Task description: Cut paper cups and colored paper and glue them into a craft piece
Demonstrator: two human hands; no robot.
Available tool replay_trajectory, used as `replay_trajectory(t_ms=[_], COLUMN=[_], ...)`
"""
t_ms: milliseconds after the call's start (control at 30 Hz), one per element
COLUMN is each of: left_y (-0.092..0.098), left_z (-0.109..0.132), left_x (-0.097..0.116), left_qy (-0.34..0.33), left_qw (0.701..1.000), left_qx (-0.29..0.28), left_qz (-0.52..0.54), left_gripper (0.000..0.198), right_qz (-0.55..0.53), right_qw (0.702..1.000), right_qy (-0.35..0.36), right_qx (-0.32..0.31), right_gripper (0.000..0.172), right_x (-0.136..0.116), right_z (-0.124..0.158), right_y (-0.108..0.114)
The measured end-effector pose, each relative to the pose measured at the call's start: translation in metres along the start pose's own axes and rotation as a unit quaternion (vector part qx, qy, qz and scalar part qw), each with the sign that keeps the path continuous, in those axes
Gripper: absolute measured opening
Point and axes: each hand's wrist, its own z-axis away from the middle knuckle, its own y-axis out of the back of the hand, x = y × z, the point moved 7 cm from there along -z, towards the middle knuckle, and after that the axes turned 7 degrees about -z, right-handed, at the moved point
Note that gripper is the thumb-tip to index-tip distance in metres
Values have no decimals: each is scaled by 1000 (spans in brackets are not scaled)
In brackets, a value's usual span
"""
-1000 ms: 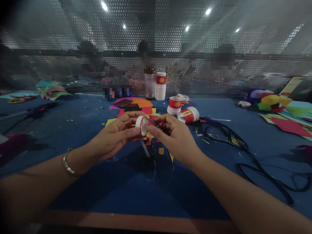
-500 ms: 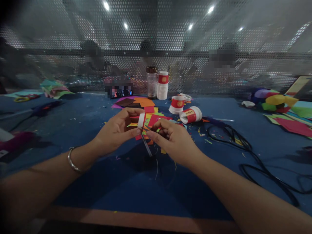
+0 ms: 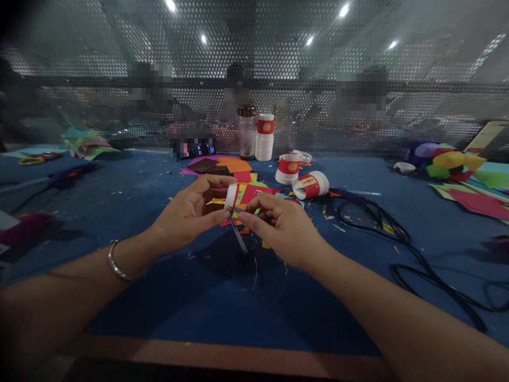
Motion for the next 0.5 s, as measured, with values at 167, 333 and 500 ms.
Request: replay_trajectory(t_ms=[167, 333, 500], left_y=[0, 0, 4], left_z=[1, 1, -1], left_x=[0, 1, 2], left_qy=[0, 0, 13], left_qw=[1000, 1000, 1000], left_qx=[0, -2, 11], left_qz=[-7, -2, -5], left_gripper=[47, 48, 46], right_qz=[-4, -2, -18], right_qw=[1000, 1000, 1000], right_qy=[-2, 0, -10], right_qx=[-5, -7, -14], right_gripper=[25, 27, 25], right_x=[1, 1, 2], right_z=[0, 1, 0], right_y=[-1, -1, 0])
